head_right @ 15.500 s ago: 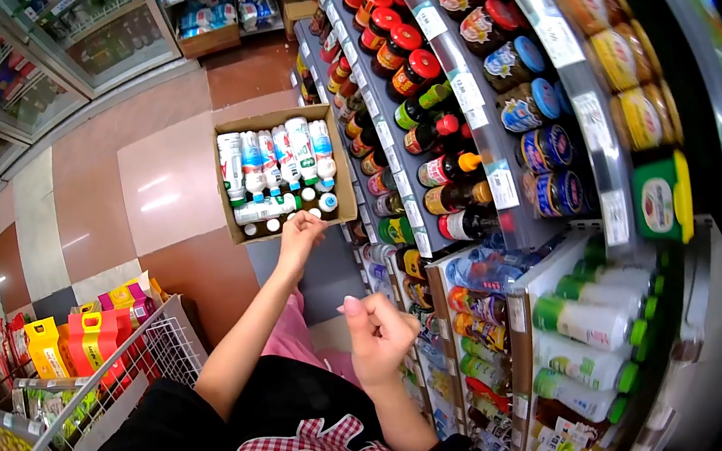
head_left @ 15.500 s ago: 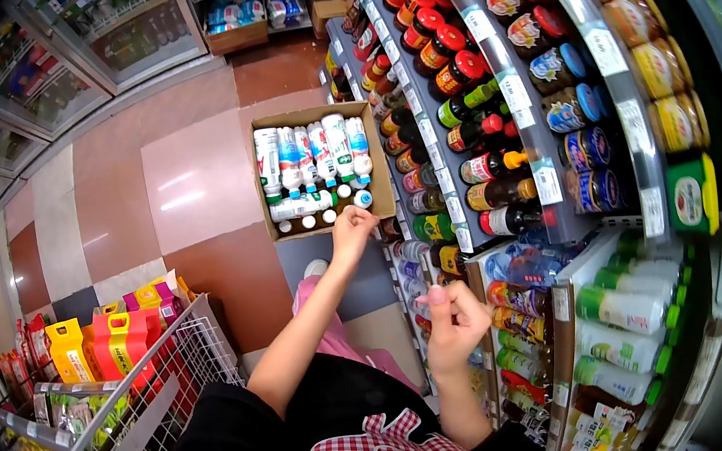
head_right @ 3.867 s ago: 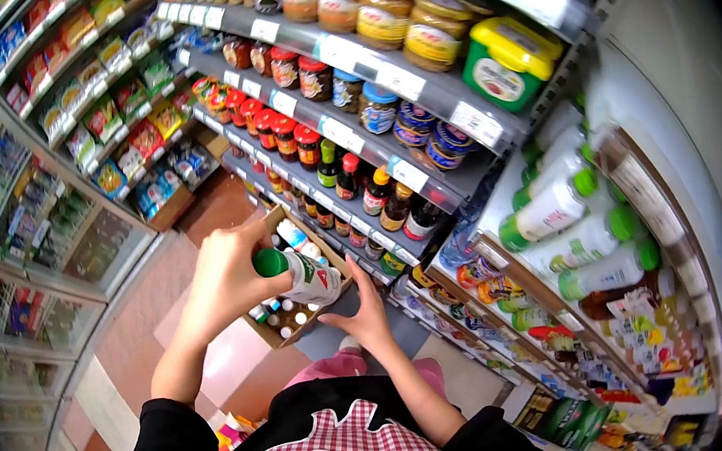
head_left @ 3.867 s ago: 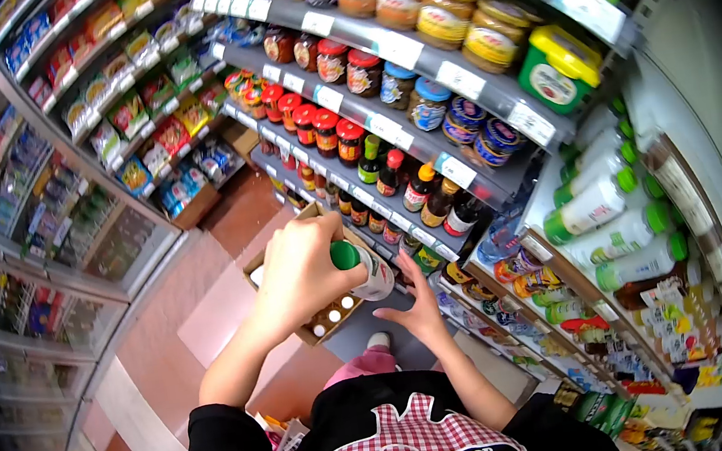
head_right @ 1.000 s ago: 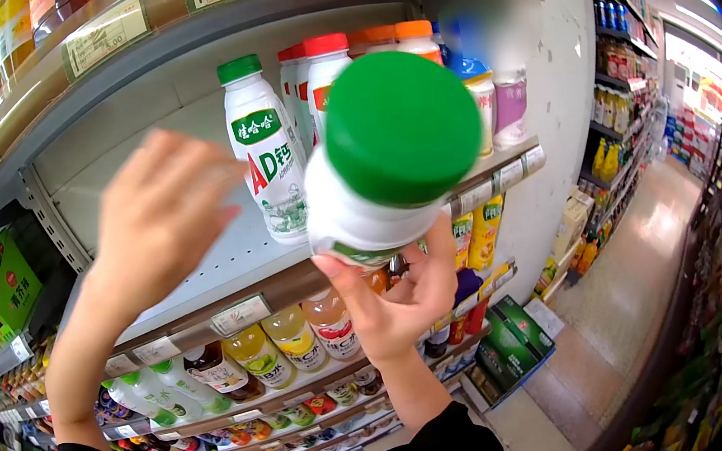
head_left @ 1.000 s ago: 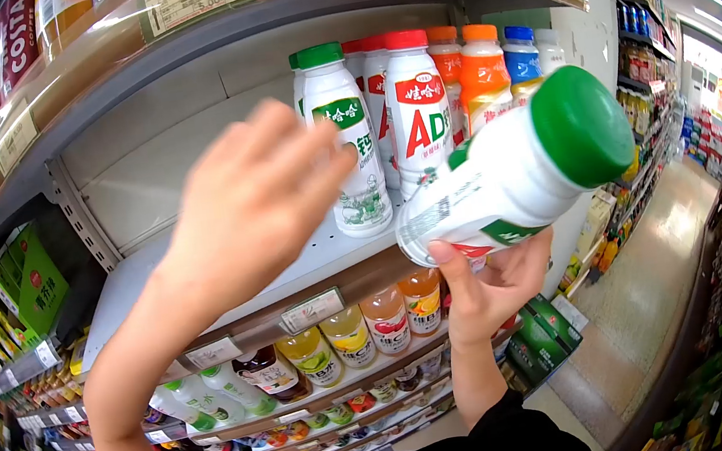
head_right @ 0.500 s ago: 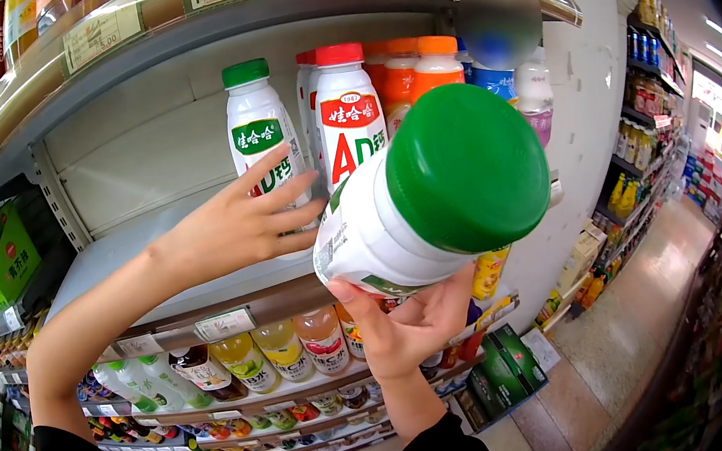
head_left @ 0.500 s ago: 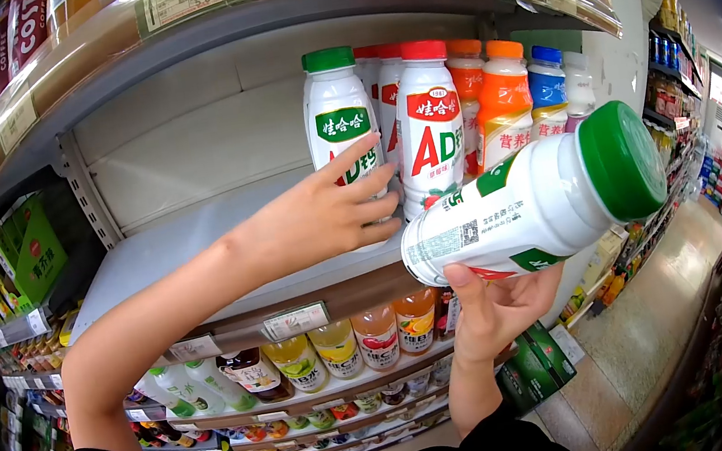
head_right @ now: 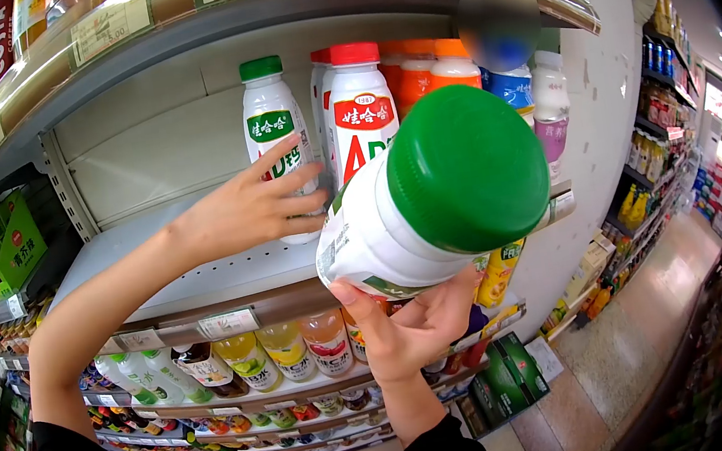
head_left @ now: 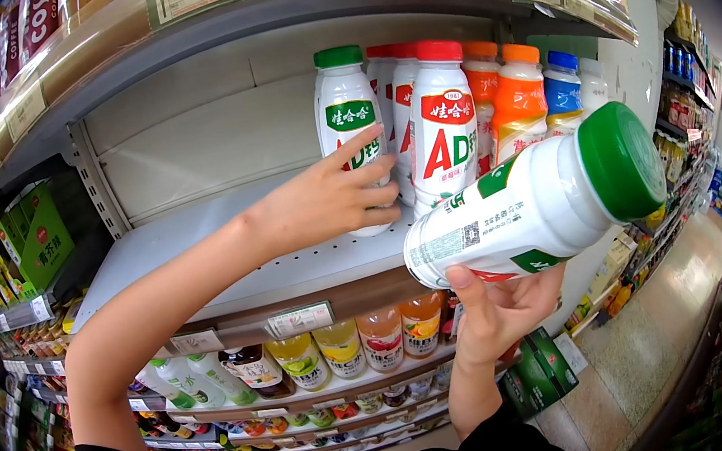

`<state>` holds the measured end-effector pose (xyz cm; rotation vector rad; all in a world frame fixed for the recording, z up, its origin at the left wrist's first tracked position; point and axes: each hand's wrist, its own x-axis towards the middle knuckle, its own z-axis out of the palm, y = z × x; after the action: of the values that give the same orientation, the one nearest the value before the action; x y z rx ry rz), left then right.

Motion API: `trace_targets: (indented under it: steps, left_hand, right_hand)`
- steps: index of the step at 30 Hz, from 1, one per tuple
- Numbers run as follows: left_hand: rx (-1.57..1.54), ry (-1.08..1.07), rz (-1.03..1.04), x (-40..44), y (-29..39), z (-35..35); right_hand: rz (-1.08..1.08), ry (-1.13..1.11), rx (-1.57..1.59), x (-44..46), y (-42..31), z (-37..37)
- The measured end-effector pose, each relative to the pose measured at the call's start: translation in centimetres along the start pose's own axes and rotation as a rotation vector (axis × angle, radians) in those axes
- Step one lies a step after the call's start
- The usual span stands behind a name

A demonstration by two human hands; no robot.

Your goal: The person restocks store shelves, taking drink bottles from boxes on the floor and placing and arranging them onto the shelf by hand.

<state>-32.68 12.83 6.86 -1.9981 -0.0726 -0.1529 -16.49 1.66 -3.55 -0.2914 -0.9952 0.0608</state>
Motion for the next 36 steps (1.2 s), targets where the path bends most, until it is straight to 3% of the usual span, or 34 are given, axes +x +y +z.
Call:
trace_targets:
  steps: [8,14,20,23,26,29,36]
  left_hand:
    - [-0.006,0.011,0.001,-0.5,-0.8,2.0]
    - [0.037,-0.067,-0.001,-1.3,-0.6,-0.5]
    - [-0.228,-0.055,-0.316,-4.4,-0.4,-5.0]
    - [-0.519,0.130,-0.531,-4.1,-0.5,-8.2]
    - [-1.101,0.303,-0.745,-3.3,0.7,-9.0]
    - [-1.288,0.366,-0.845,-2.7,1.9,-9.0]
    - [-1.222,0.463,-0.950,-1.1,2.7,-7.2]
  right_hand:
    - [0.015,-0.030,-0.010,0.1,0.2,1.0]
    - [-0.034,-0.018,-0.065,0.8,1.6,3.1]
    - [-0.055,-0.091,-0.102,1.0,2.4,4.5]
    - [-0.049,-0.104,-0.109,0.7,2.7,5.3]
    - [-0.068,-0.114,-0.225,0.4,3.0,5.8]
    - [-0.049,-0.118,-0.249,0.2,3.3,5.9]
    - [-0.045,-0.137,-0.345,0.2,4.1,6.1]
